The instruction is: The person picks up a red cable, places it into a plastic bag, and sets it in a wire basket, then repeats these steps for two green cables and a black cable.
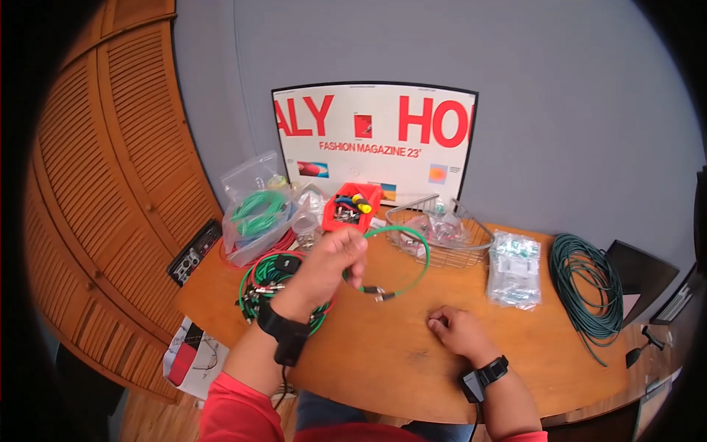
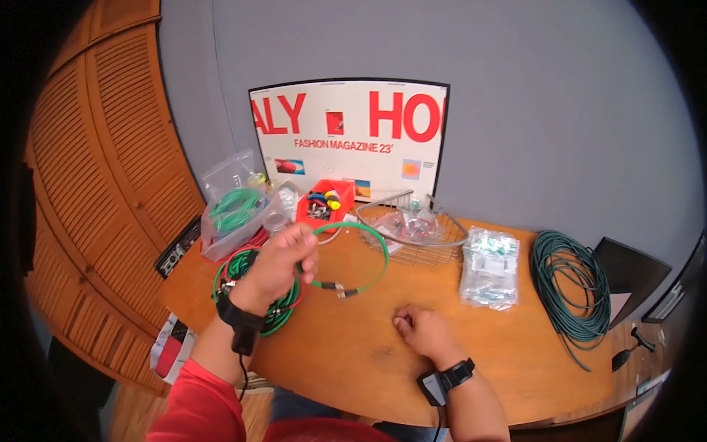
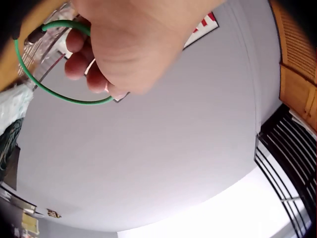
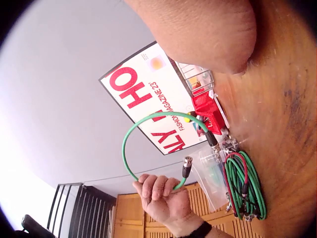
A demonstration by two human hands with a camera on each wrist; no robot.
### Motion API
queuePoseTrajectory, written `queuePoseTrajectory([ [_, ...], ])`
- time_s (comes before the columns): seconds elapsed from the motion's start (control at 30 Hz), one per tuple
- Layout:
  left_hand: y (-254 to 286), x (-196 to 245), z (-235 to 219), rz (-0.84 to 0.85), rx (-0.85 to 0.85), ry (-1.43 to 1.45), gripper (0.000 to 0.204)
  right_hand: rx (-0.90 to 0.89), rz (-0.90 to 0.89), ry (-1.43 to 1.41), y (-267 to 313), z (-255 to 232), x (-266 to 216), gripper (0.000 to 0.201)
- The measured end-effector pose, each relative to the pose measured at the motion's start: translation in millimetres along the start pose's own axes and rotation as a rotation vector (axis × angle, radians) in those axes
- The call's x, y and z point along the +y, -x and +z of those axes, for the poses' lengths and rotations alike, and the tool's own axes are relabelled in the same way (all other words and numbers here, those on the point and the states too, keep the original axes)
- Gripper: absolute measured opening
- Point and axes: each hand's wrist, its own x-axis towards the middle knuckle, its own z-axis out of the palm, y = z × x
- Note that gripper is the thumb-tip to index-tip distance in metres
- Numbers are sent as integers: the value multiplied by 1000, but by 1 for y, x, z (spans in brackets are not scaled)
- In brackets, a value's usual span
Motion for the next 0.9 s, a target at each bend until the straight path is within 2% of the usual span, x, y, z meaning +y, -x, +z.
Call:
queuePoseTrajectory([
  [0.07,-7,-29,14,23,-38,107,21,-8,7,17,0,-4,-2,27],
  [0.13,-12,-56,25,-49,-77,413,19,-49,100,1,0,-7,-9,40],
  [0.17,-14,-67,29,-70,-95,476,19,-46,125,-21,1,-9,-12,55],
  [0.2,-15,-75,33,-64,-111,486,19,-33,132,-8,1,-6,-7,55],
  [0.27,-18,-88,38,-147,-45,604,17,-35,-14,-183,1,-5,-4,59],
  [0.3,-20,-98,36,-135,-46,629,17,-102,-6,-190,4,-15,-11,58],
  [0.33,-20,-103,37,-133,-63,635,17,-89,0,-180,2,-17,-11,58],
  [0.4,-20,-112,37,-172,26,711,18,-222,41,-343,1,-18,-8,53],
  [0.43,-18,-115,38,-180,40,692,18,-237,39,-417,-2,-14,-1,37],
  [0.47,-16,-118,39,-196,15,697,18,-215,60,-418,-7,-6,11,37],
  [0.53,-12,-122,40,-181,29,641,18,-236,63,-705,-10,8,33,26],
  [0.57,-10,-117,42,-182,52,632,17,-219,129,-691,-9,-2,22,25],
  [0.6,-10,-115,40,-196,25,633,17,-192,144,-693,-9,-4,25,25],
  [0.67,-9,-116,32,-167,-49,660,16,15,160,-842,-13,-9,30,26],
  [0.7,-8,-117,31,-175,-27,689,16,145,177,-850,-15,-15,29,27],
  [0.73,-8,-116,29,-177,-46,693,16,164,180,-844,-15,-23,31,27],
  [0.8,-6,-113,25,-149,-97,645,15,389,131,-956,-14,-39,38,24],
  [0.83,-6,-111,24,-167,-100,651,16,492,87,-930,-13,-46,34,25],
  [0.87,-7,-110,22,-166,-107,655,16,498,86,-925,-11,-56,27,25],
  [0.9,-6,-110,20,-165,-137,650,18,595,128,-913,-7,-66,22,27],
])
